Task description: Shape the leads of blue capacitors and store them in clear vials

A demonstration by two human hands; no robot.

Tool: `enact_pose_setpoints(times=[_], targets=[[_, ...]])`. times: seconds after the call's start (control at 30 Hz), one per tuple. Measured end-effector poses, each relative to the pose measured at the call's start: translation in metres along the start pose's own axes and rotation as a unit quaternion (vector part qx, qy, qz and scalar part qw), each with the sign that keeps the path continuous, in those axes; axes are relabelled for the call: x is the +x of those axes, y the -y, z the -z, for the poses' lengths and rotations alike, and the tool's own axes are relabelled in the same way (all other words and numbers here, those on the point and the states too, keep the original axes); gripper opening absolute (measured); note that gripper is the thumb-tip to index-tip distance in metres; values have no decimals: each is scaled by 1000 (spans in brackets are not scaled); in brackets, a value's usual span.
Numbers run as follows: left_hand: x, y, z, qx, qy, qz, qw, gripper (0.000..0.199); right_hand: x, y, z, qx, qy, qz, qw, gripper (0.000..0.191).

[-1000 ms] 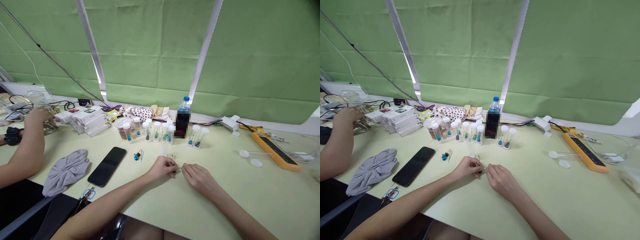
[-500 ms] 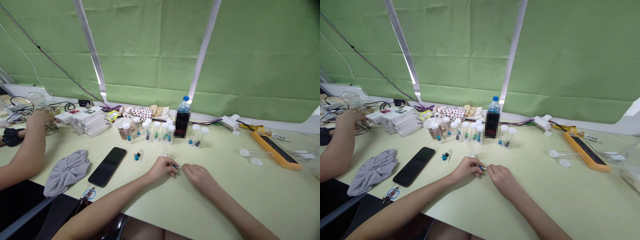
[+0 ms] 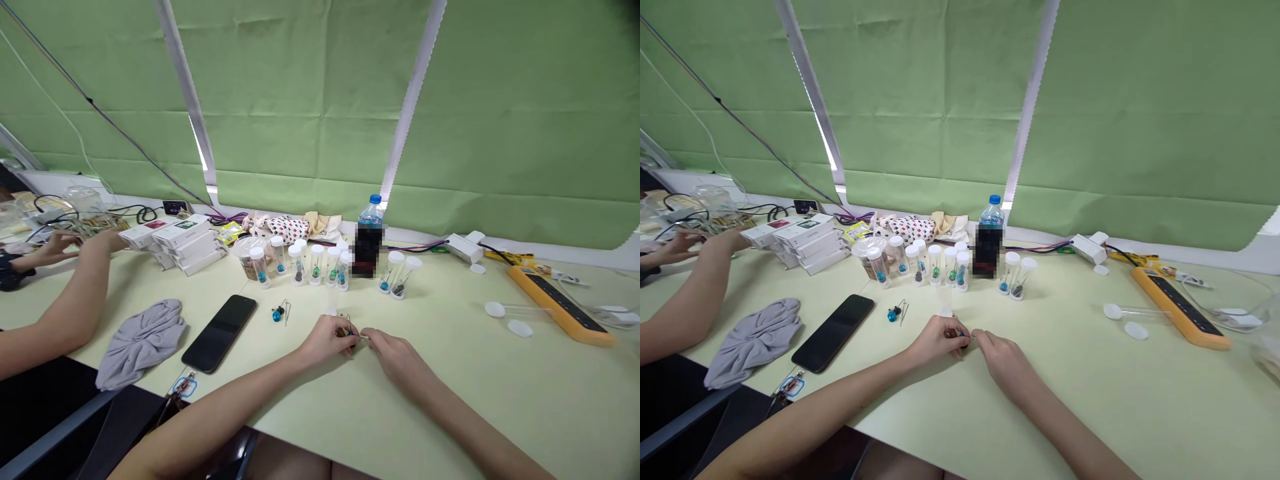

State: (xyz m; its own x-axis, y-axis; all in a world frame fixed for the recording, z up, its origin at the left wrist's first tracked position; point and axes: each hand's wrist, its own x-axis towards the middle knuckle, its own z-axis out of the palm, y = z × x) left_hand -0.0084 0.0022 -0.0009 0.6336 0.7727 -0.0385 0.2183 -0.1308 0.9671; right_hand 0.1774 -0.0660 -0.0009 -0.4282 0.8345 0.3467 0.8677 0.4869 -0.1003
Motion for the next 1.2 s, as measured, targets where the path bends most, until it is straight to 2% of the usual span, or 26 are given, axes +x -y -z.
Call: enact_pose_setpoints(times=[0.1, 0.2, 0.37, 0.5, 0.67, 0.77, 0.9, 1.03, 1.2], targets=[[0, -1, 1, 0, -6, 5, 1000, 25, 1, -1, -1, -4, -2, 11, 1000, 20], [0, -2, 2, -7, -8, 3, 1000, 25, 2, -4, 3, -52, -2, 52, 997, 20], [0, -4, 4, -7, -10, -5, 1000, 26, -1, -10, 5, -141, -23, 123, 982, 33], [1, -1, 3, 7, -13, -11, 1000, 24, -3, -14, 4, -137, -32, 125, 982, 40], [2, 4, 0, 10, -8, -12, 1000, 25, -2, -12, 8, -75, 5, 106, 992, 30], [1, 4, 0, 5, 1, -13, 1000, 26, 0, -8, 9, -70, -5, 92, 993, 29], [2, 4, 0, -5, 1, -12, 1000, 25, 1, -5, 7, -120, -38, 90, 988, 28], [3, 6, 1, -12, 1, -16, 1000, 24, 2, -3, 7, -209, -86, 122, 966, 29], [4, 6, 0, -25, -8, -5, 1000, 24, 0, 4, 6, -229, -86, 145, 959, 28]])
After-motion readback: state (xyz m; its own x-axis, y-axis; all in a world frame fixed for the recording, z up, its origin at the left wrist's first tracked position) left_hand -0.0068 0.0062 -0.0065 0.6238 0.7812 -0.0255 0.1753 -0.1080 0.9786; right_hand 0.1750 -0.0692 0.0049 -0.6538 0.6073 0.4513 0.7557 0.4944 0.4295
